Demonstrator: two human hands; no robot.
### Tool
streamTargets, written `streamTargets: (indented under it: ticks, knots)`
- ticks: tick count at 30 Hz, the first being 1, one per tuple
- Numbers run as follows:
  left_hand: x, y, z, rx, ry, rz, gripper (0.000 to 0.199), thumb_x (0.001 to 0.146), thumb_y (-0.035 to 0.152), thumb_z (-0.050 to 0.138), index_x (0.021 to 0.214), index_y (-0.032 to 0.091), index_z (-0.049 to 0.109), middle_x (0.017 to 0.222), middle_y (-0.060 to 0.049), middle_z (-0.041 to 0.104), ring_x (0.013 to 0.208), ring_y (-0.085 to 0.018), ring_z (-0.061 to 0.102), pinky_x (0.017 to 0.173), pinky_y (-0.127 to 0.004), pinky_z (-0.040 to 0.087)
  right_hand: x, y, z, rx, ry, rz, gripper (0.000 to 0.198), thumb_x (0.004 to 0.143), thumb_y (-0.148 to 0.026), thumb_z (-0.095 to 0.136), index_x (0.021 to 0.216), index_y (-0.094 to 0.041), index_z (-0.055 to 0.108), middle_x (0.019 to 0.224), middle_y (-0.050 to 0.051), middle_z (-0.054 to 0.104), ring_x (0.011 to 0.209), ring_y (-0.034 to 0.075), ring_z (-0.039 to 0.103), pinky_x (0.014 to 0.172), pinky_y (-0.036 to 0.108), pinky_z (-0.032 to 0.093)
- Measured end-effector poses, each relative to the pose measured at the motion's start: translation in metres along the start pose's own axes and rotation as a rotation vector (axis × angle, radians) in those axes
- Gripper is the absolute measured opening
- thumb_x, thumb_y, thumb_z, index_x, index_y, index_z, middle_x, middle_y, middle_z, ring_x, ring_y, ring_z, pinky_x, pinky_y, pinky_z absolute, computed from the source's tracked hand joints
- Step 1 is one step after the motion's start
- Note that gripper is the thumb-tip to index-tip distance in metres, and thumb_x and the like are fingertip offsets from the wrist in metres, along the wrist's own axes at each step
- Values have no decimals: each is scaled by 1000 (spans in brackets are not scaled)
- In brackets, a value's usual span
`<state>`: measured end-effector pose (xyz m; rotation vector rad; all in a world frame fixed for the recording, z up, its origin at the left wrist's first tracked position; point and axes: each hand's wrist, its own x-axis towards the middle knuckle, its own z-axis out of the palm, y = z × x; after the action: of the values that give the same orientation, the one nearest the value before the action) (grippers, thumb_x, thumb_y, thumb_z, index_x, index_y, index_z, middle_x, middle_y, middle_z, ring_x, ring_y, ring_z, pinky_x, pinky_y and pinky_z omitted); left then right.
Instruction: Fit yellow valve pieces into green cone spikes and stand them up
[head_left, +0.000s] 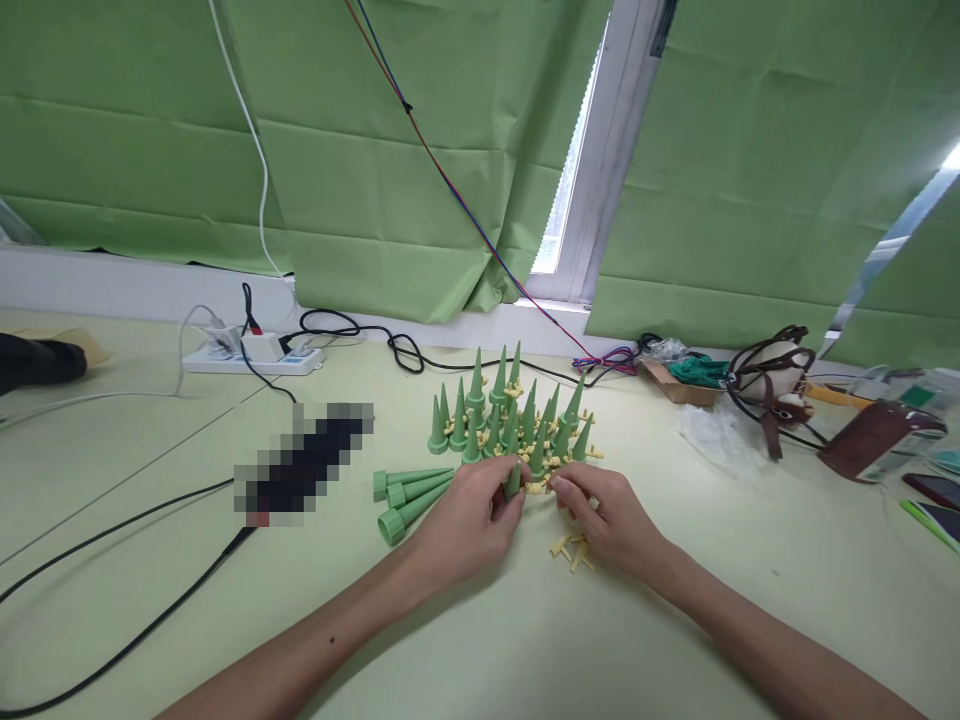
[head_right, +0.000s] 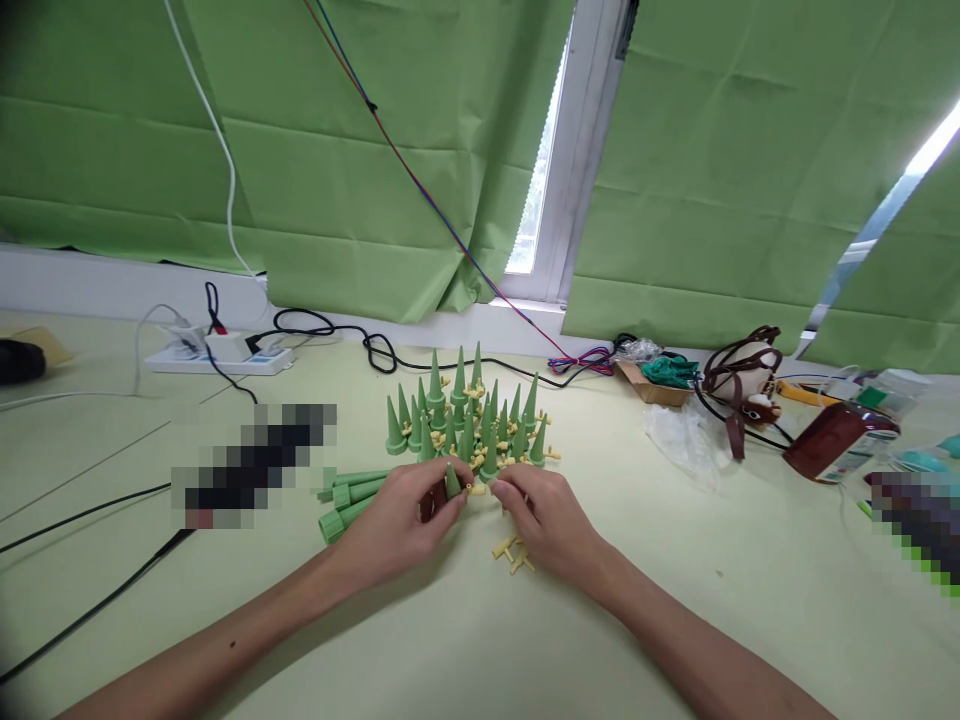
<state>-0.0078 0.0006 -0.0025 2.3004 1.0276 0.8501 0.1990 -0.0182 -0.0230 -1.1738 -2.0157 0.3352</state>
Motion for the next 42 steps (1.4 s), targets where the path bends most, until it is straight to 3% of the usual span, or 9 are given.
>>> streamTargets:
  ticks: [5,10,16,22,35,42]
  knots:
    - [5,-2,-12,91,103,-31,11,84,17,51,91,20,58,66,4,57,52,-12,49,53,-23,38,-1,2,0,-1,2,17,36,103,-31,38,71,-20,50,64,-1,54,58,14,48,56,25,35]
    - [9,-5,-21,193,244,-179,10,79,19,51,87,22,57,53,8,48,46,-13,46,51,-24,36,-1,2,0,8,-2,32,36,103,-31,37,71,-20,51,64,-1,54,58,14,47,56,25,34]
    - [10,-13,-18,236,150,-293,9,86,21,46,88,22,55,58,4,53,52,-15,49,52,-25,35,-2,3,1,2,-5,36,36,103,-31,38,72,-20,52,64,-1,55,59,14,48,57,25,34]
    - [8,-22,-11,218,69,-266,13,92,19,40,90,20,53,71,-1,60,62,-18,54,58,-26,37,-3,5,1,2,-12,31,36,103,-32,38,72,-20,51,64,-2,55,58,13,48,57,24,34]
    - [11,-22,-7,193,116,-296,13,94,17,42,83,21,47,70,-1,58,60,-18,54,57,-28,35,-2,7,2,13,-21,34,38,103,-32,38,70,-20,50,63,-2,54,58,13,47,58,25,34]
    - [10,-25,-8,255,129,-239,18,94,15,42,77,21,42,76,-3,59,66,-20,56,61,-29,37,-1,7,1,10,11,24,39,104,-33,37,68,-20,48,61,-2,51,57,13,46,57,25,34]
